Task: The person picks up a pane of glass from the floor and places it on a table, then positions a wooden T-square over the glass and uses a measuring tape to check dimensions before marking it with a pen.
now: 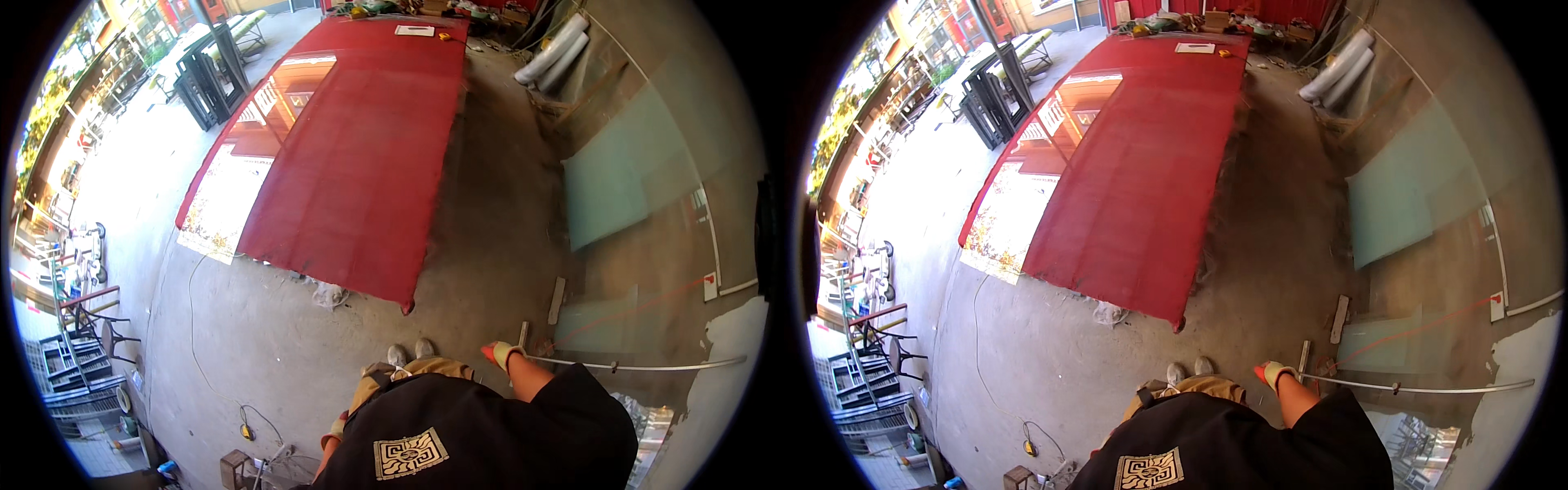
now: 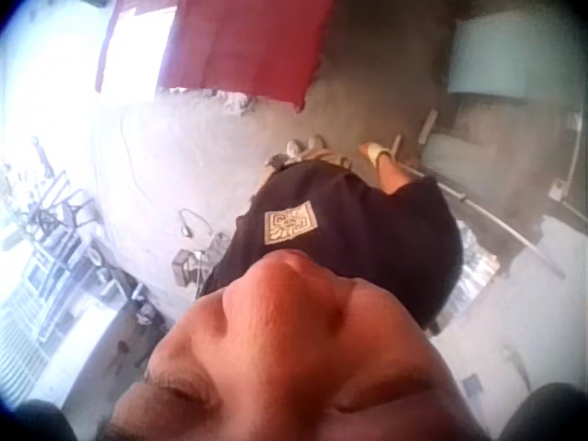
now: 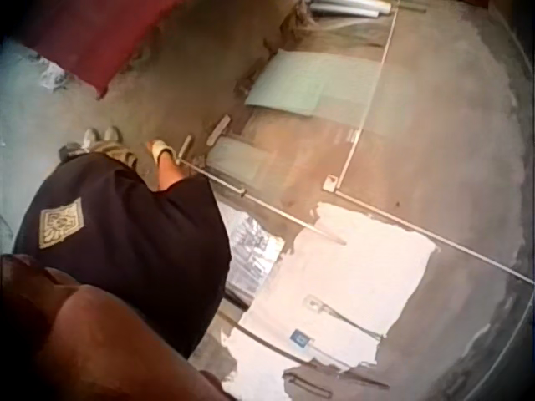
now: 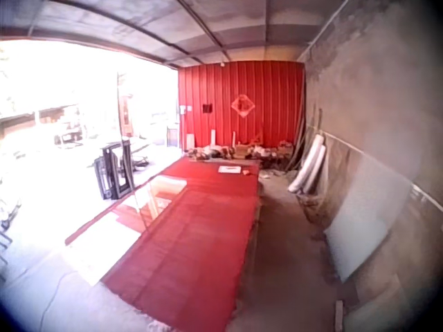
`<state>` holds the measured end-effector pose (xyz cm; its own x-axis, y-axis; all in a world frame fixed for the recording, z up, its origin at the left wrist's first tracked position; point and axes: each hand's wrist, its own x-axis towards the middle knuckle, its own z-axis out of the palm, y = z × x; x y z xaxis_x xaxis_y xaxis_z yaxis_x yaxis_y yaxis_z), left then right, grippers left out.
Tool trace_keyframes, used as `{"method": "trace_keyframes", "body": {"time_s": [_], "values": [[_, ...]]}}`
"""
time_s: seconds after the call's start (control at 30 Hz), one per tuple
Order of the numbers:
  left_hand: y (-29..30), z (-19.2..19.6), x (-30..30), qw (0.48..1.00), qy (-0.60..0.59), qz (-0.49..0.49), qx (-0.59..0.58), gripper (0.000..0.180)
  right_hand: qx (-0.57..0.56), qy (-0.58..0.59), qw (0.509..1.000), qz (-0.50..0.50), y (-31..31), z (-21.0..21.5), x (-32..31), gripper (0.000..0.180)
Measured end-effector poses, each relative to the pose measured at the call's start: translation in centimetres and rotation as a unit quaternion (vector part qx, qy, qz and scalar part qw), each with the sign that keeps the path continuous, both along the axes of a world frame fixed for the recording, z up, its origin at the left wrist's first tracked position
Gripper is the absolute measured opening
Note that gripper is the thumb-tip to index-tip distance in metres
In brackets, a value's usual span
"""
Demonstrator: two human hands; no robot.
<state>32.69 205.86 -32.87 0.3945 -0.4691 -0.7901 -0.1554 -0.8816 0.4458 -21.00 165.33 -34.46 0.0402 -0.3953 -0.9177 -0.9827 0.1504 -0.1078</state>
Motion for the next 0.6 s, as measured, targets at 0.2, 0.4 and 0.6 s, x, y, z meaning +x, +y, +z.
{"method": "trace_keyframes", "body": {"time_s": [0.2,0.4,0.6], "values": [[-2.3,6.4,2.3,0.983,0.054,0.172,0.023,0.048,-0.056,-0.060,0.978,-0.194,0.8,-1.8,3.1,0.047],[-6.3,1.5,7.5,0.998,0.013,0.060,-0.009,0.049,-0.067,-0.116,0.970,-0.204,0.2,-1.0,7.0,0.060],[-7.5,-2.1,18.1,0.999,0.035,-0.017,0.000,0.052,-0.073,-0.019,0.980,-0.182,3.0,-0.5,11.6,0.068]]}}
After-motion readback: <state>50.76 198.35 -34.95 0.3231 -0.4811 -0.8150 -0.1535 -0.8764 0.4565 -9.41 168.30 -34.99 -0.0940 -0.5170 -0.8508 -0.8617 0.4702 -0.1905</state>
